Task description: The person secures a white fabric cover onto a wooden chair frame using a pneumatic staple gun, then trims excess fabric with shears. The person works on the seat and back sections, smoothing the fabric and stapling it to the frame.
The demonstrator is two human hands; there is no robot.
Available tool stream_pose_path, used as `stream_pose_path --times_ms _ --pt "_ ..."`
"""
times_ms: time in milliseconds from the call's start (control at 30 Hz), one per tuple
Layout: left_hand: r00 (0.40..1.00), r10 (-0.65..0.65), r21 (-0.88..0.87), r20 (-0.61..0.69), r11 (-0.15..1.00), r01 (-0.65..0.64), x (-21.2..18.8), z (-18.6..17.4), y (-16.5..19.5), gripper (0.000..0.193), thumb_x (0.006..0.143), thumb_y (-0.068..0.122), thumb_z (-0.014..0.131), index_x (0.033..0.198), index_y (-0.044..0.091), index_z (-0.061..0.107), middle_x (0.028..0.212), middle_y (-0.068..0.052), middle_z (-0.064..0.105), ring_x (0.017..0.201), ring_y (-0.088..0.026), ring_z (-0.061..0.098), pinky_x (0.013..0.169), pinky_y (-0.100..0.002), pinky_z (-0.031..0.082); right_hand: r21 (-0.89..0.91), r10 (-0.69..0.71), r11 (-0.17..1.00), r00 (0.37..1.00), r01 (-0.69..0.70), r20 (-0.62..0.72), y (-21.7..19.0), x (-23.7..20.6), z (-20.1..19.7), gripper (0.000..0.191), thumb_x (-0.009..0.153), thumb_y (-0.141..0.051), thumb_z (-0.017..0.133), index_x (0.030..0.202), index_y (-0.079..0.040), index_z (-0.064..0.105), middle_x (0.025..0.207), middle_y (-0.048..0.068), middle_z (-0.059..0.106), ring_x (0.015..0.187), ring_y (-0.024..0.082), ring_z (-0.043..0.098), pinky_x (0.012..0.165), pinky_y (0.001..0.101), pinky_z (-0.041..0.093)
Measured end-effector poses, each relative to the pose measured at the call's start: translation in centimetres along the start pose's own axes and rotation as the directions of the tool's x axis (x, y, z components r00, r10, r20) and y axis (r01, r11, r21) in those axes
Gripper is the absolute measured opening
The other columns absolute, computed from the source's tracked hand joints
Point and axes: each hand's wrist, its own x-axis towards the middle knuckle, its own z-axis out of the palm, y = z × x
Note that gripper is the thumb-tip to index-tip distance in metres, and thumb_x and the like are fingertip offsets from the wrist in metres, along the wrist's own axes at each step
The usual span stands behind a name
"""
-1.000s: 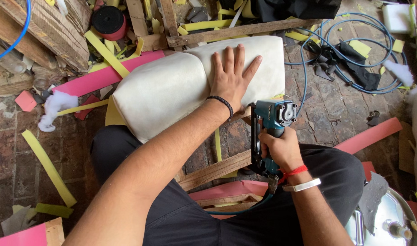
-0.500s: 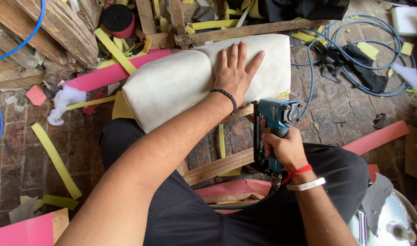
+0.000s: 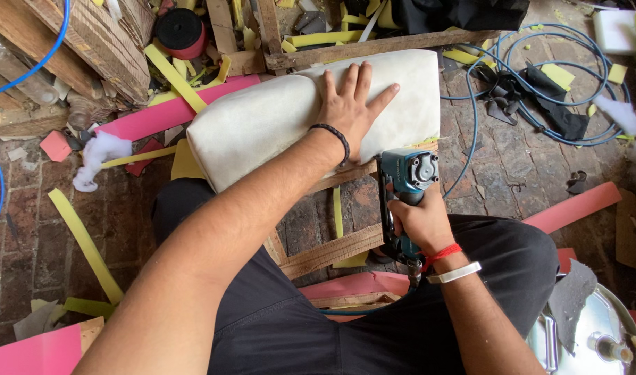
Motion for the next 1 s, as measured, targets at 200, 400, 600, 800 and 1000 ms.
stream_pose_path --times_ms 200,400,600,800,1000 --pt "0.983 -0.066 0.066 -0.173 0.995 0.078 0.7 1.9 1.0 0.127 0.067 0.020 0.085 0.164 0.034 0.005 0.165 -0.033 0.003 0.152 -0.049 0.008 0.107 -0.085 0.014 -0.005 -0.006 1.000 0.999 0.006 0.054 -0.2 -0.6 -0.2 0.027 0.080 0.004 0.066 0.106 0.001 0.069 0.057 0.006 0.061 0.042 0.015 0.057 0.040 0.0299 0.045" --pt "0.977 -0.044 0.085 -0.208 0.994 0.063 1.6 3.9 0.7 0.125 0.069 0.017 0.083 0.165 0.033 0.006 0.164 -0.034 0.004 0.151 -0.051 0.009 0.107 -0.084 0.016 -0.157 0.075 0.985 0.995 -0.064 0.063 0.0 -0.5 0.7 0.021 0.082 -0.005 0.068 0.103 -0.003 0.075 0.054 0.006 0.062 0.043 0.014 0.057 0.044 0.0294 0.044" --pt "0.992 0.003 0.071 -0.124 0.997 0.006 0.6 1.4 -0.6 0.134 0.062 0.029 0.091 0.164 0.033 0.003 0.165 -0.032 0.003 0.152 -0.050 0.008 0.110 -0.080 0.020 -0.160 0.062 0.986 0.997 -0.054 0.040 0.0 -0.3 1.3 0.022 0.081 -0.006 0.067 0.101 -0.001 0.074 0.055 0.005 0.063 0.044 0.014 0.059 0.044 0.0302 0.046" --pt "0.994 -0.104 -0.044 0.013 0.994 0.105 -1.3 0.2 -2.2 0.155 0.052 0.049 0.099 0.161 0.037 -0.010 0.166 -0.031 0.002 0.151 -0.052 0.012 0.115 -0.075 0.018 -0.099 0.043 0.994 0.995 -0.034 0.085 -0.2 -0.9 1.2 0.027 0.081 -0.005 0.067 0.106 -0.003 0.073 0.052 0.005 0.060 0.041 0.015 0.056 0.042 0.0308 0.043" --pt "0.991 -0.114 -0.011 -0.066 0.993 0.114 -0.7 1.4 -1.7 0.155 0.052 0.043 0.100 0.162 0.037 -0.009 0.165 -0.031 0.006 0.150 -0.052 0.016 0.114 -0.075 0.021 -0.130 0.042 0.991 0.991 -0.025 0.125 -0.2 -1.0 1.8 0.024 0.082 -0.007 0.067 0.105 -0.003 0.074 0.052 0.005 0.061 0.042 0.014 0.056 0.043 0.0304 0.044"
